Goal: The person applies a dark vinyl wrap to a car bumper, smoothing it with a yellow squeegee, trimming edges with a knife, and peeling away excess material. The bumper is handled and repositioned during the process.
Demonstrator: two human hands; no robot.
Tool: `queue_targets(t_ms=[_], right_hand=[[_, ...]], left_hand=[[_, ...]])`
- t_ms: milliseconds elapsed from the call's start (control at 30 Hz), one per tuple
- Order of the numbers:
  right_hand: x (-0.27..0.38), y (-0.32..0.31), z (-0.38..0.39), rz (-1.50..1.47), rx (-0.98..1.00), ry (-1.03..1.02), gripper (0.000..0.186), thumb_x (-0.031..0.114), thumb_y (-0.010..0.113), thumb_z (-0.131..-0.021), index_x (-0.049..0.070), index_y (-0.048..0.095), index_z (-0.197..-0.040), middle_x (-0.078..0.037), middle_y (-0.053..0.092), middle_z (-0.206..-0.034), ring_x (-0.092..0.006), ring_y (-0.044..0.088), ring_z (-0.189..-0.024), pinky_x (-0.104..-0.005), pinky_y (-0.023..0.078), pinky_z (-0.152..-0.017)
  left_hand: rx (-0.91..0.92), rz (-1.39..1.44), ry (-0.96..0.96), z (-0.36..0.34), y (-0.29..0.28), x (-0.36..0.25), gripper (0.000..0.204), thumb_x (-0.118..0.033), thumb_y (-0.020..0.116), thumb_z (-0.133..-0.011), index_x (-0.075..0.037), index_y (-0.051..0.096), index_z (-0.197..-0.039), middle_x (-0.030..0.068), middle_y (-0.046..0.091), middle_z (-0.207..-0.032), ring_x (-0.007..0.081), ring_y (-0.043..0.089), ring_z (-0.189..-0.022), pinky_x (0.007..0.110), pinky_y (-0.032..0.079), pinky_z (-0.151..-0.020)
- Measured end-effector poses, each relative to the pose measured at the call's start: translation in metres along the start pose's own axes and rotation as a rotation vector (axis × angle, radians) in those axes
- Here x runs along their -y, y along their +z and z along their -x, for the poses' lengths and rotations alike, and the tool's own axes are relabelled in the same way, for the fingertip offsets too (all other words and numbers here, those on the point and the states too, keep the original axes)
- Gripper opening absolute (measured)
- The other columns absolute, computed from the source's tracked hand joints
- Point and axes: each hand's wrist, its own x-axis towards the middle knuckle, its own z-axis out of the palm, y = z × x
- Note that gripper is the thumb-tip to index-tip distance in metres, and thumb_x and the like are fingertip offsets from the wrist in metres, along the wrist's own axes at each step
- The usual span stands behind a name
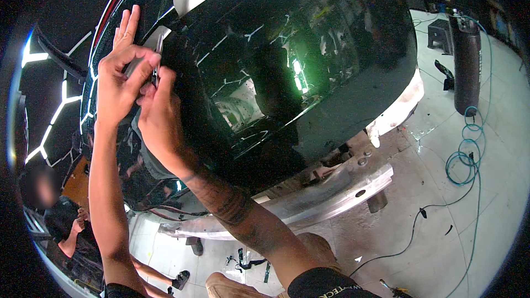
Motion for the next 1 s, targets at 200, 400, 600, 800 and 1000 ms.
queue_targets(t_ms=[200, 400, 600, 800, 1000], right_hand=[[0.050, -0.091, -0.005, 0.267, 0.036, -0.034, 0.026, 0.023, 0.046, -0.104, 0.005, 0.049, -0.124, -0.001, 0.060, -0.080, -0.0043, 0.049, -0.061, -0.0197, 0.043, -0.056], [0.049, -0.134, -0.031, 0.453, 0.161, -0.246, 0.024, 0.015, 0.046, -0.104, -0.002, 0.052, -0.119, -0.002, 0.057, -0.076, -0.0034, 0.042, -0.058, -0.0178, 0.035, -0.052], [0.052, -0.136, -0.028, 0.382, 0.169, -0.212, 0.028, 0.022, 0.045, -0.105, -0.003, 0.050, -0.118, -0.003, 0.058, -0.075, -0.0031, 0.043, -0.056, -0.0170, 0.035, -0.051], [0.051, -0.137, -0.031, 0.377, 0.183, -0.211, 0.029, 0.021, 0.047, -0.104, -0.002, 0.049, -0.121, -0.004, 0.060, -0.076, -0.0037, 0.044, -0.055, -0.0175, 0.035, -0.050], [0.076, -0.141, -0.048, 0.419, 0.307, -0.076, 0.021, 0.013, 0.049, -0.102, -0.002, 0.053, -0.116, -0.002, 0.061, -0.074, -0.0033, 0.044, -0.054, -0.0185, 0.036, -0.049]], left_hand=[[-0.318, -0.012, -0.103, 0.010, 0.022, -0.008, 0.017, -0.010, 0.071, -0.084, -0.002, 0.069, -0.099, 0.0187, 0.060, -0.131, 0.0306, 0.052, -0.130, 0.039, 0.039, -0.108], [-0.694, 0.521, -0.719, 0.014, 0.090, -0.060, 0.023, -0.007, 0.064, -0.091, 0.004, 0.066, -0.112, 0.0069, 0.068, -0.072, 0.0087, 0.062, -0.054, 0.022, 0.045, -0.046], [-0.752, 0.969, -0.902, -0.006, 0.086, -0.071, 0.037, -0.008, 0.063, -0.092, 0.013, 0.056, -0.121, 0.0145, 0.070, -0.076, 0.0153, 0.066, -0.055, 0.023, 0.047, -0.042], [-0.799, 1.192, -0.913, -0.035, 0.089, -0.069, 0.017, -0.008, 0.063, -0.091, 0.008, 0.060, -0.092, 0.0159, 0.068, -0.073, 0.0183, 0.066, -0.053, 0.025, 0.050, -0.042], [-0.787, 1.286, -0.917, -0.032, 0.089, -0.077, 0.020, -0.011, 0.059, -0.095, 0.006, 0.058, -0.084, 0.0152, 0.066, -0.069, 0.0188, 0.065, -0.050, 0.026, 0.050, -0.041]])
